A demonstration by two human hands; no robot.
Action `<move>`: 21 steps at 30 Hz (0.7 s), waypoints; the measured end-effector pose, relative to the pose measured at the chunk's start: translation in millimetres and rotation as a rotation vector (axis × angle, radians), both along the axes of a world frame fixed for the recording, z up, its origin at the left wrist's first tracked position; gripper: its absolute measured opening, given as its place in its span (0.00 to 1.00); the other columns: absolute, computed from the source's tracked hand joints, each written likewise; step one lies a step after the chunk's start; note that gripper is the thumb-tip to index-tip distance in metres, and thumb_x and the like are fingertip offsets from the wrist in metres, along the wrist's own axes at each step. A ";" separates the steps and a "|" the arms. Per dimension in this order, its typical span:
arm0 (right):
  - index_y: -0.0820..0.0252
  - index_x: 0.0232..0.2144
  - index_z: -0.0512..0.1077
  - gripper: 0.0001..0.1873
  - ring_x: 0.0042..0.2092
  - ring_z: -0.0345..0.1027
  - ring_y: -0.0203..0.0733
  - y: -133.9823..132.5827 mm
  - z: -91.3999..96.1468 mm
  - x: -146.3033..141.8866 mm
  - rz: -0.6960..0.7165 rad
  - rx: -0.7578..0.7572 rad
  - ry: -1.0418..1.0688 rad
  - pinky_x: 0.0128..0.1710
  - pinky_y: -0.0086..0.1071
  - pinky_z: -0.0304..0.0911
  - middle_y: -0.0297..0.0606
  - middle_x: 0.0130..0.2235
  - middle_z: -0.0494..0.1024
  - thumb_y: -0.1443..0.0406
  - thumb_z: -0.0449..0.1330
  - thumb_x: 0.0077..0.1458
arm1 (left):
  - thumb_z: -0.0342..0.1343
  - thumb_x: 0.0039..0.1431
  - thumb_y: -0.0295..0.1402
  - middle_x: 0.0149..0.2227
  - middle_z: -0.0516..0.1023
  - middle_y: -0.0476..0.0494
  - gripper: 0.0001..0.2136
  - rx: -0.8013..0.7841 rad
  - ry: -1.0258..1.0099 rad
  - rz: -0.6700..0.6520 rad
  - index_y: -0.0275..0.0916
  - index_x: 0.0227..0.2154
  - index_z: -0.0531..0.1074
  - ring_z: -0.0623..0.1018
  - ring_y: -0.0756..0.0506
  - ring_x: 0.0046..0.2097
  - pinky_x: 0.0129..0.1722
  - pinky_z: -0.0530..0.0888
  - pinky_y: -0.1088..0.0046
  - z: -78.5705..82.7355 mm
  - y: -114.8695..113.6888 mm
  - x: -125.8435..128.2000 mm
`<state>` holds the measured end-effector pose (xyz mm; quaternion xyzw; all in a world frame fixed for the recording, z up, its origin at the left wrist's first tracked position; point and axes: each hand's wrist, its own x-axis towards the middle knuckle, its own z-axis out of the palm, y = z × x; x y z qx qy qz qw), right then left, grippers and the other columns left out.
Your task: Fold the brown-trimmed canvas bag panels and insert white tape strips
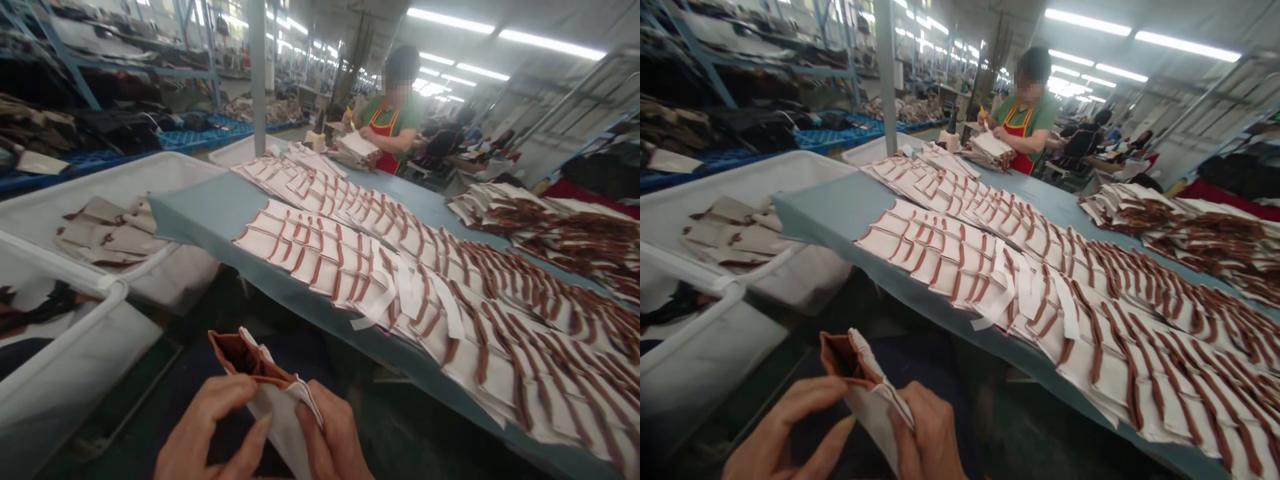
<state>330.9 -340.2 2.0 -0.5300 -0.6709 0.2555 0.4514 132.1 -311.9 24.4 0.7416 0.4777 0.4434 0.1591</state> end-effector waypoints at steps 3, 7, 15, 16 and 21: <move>0.53 0.38 0.76 0.23 0.32 0.75 0.44 8.8 7.9 3.1 0.036 0.041 -0.086 0.33 0.34 0.66 0.38 0.31 0.79 0.55 0.46 0.79 | 0.57 0.74 0.41 0.51 0.83 0.43 0.11 0.041 0.098 -0.006 0.45 0.53 0.74 0.84 0.43 0.52 0.56 0.80 0.68 7.0 22.4 -4.5; 0.55 0.33 0.69 0.22 0.28 0.70 0.39 20.2 25.6 10.1 0.140 -0.004 -0.243 0.30 0.33 0.58 0.34 0.29 0.76 0.59 0.46 0.79 | 0.60 0.71 0.35 0.41 0.82 0.51 0.01 0.050 0.058 -0.085 0.47 0.42 0.76 0.82 0.46 0.45 0.49 0.78 0.73 22.6 47.1 -0.9; 0.56 0.35 0.71 0.19 0.31 0.71 0.39 27.3 43.5 3.9 0.148 -0.148 -0.324 0.34 0.34 0.55 0.34 0.33 0.78 0.62 0.47 0.79 | 0.60 0.64 0.32 0.29 0.82 0.56 0.05 -0.211 -0.118 -0.051 0.44 0.32 0.78 0.79 0.50 0.29 0.33 0.75 0.78 31.7 38.4 9.5; 0.56 0.35 0.72 0.18 0.32 0.72 0.39 28.0 45.4 1.0 0.164 -0.183 -0.315 0.34 0.34 0.55 0.35 0.34 0.78 0.62 0.48 0.78 | 0.60 0.65 0.34 0.27 0.80 0.55 0.07 -0.297 -0.124 -0.060 0.44 0.30 0.78 0.78 0.50 0.27 0.30 0.74 0.77 32.8 38.1 9.4; 0.55 0.41 0.76 0.09 0.39 0.74 0.40 32.6 56.2 -8.9 0.178 -0.379 -0.061 0.40 0.32 0.59 0.35 0.39 0.81 0.62 0.57 0.72 | 0.53 0.71 0.45 0.27 0.76 0.51 0.18 -0.682 -0.157 -0.228 0.42 0.27 0.76 0.75 0.47 0.30 0.29 0.72 0.75 45.8 43.4 -3.7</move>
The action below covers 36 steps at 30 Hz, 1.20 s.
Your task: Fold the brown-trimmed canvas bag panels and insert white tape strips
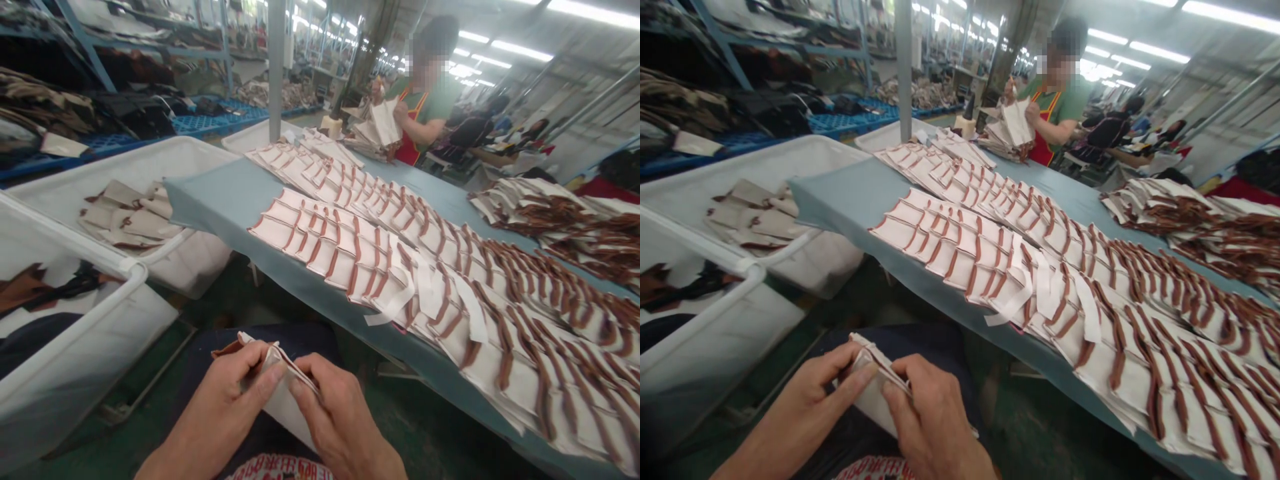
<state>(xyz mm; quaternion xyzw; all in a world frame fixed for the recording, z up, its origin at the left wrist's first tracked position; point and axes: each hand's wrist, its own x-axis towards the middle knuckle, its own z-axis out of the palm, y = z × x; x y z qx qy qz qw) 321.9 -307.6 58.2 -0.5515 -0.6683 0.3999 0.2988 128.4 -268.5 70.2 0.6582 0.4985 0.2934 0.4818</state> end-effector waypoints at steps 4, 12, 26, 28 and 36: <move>0.57 0.38 0.75 0.08 0.33 0.66 0.37 7.1 12.4 -3.4 -0.098 -0.162 0.237 0.34 0.31 0.59 0.32 0.34 0.76 0.60 0.66 0.58 | 0.55 0.69 0.44 0.31 0.77 0.50 0.15 -0.089 -0.013 -0.066 0.42 0.30 0.78 0.75 0.45 0.34 0.34 0.72 0.74 12.9 -2.9 -10.5; 0.57 0.33 0.70 0.13 0.31 0.62 0.35 15.4 28.1 -14.8 -0.030 -0.328 0.404 0.32 0.30 0.56 0.29 0.29 0.71 0.56 0.66 0.57 | 0.57 0.64 0.40 0.26 0.74 0.53 0.13 -0.084 -0.042 -0.035 0.42 0.26 0.77 0.70 0.48 0.30 0.30 0.68 0.75 30.9 -14.0 -11.9; 0.56 0.29 0.66 0.15 0.28 0.57 0.34 10.9 22.7 -16.7 0.000 -0.414 0.473 0.29 0.29 0.53 0.27 0.26 0.66 0.54 0.63 0.58 | 0.56 0.69 0.40 0.31 0.79 0.51 0.14 -0.026 -0.127 -0.160 0.42 0.28 0.78 0.75 0.47 0.35 0.36 0.69 0.75 8.3 -14.5 -21.0; 0.56 0.30 0.67 0.13 0.28 0.59 0.34 9.4 21.8 -18.6 -0.036 -0.321 0.373 0.29 0.29 0.54 0.28 0.26 0.68 0.56 0.63 0.59 | 0.58 0.67 0.44 0.29 0.76 0.51 0.16 -0.100 -0.198 -0.132 0.41 0.27 0.76 0.72 0.48 0.32 0.31 0.67 0.75 5.4 -11.6 -16.9; 0.56 0.31 0.68 0.14 0.28 0.63 0.35 10.3 4.3 -24.3 -0.062 -0.232 0.192 0.27 0.28 0.54 0.29 0.26 0.70 0.56 0.60 0.65 | 0.58 0.63 0.52 0.27 0.69 0.50 0.21 -0.287 -0.139 -0.032 0.41 0.24 0.68 0.66 0.47 0.30 0.29 0.64 0.73 0.8 -5.9 -12.0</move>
